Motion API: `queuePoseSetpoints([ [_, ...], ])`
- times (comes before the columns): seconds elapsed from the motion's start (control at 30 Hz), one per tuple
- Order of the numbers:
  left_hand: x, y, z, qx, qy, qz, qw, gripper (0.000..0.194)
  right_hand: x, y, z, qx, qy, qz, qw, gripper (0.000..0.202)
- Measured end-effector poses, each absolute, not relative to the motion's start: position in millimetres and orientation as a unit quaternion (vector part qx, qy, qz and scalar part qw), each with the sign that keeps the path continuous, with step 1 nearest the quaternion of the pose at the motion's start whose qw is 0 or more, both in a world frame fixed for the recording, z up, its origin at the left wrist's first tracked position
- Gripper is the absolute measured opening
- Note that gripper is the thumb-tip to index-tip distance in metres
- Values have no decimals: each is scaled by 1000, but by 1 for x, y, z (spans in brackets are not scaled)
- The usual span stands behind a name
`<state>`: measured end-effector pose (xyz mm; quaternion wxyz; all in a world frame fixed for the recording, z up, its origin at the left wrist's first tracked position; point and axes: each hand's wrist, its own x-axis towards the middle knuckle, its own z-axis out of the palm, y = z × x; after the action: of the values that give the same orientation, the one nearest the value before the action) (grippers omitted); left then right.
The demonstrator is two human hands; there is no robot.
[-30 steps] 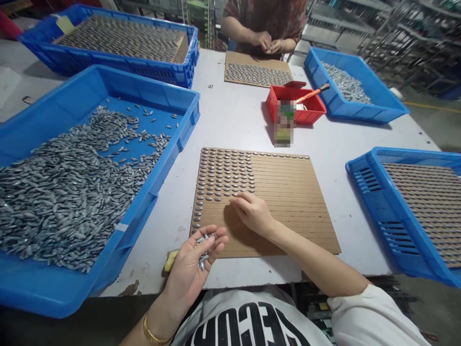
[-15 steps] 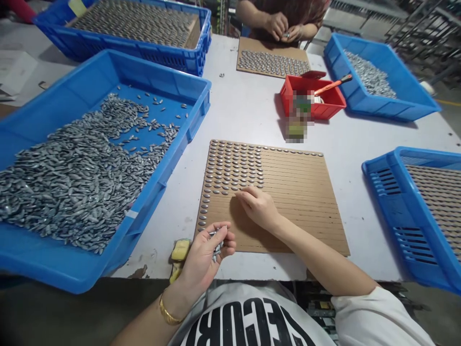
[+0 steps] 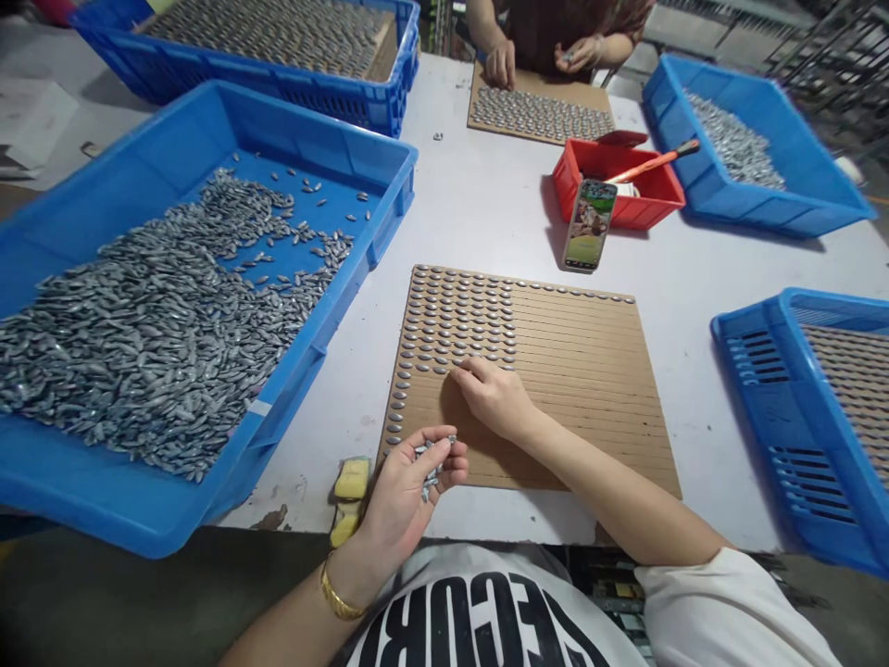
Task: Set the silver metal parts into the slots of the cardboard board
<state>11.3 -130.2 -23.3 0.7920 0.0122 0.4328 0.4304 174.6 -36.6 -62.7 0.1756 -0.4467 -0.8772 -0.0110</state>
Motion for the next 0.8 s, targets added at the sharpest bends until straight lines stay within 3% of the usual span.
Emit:
queuePoseSetpoints([
  [0.23, 13, -128, -23, 13, 435, 436, 788, 27, 178, -36, -59, -450, -872, 39, 189, 27],
  [0.43, 15, -126, -23, 6, 454, 456, 766, 25, 182, -52, -32, -452, -810, 238, 289, 22],
  [0.57, 17, -125, -22, 16, 451, 472, 757, 24, 180, -72, -10, -414, -771, 409, 260, 18],
  [0.8, 21, -125, -23, 21, 465, 478, 745, 27, 176, -81, -10, -423, -723, 470, 280, 15],
])
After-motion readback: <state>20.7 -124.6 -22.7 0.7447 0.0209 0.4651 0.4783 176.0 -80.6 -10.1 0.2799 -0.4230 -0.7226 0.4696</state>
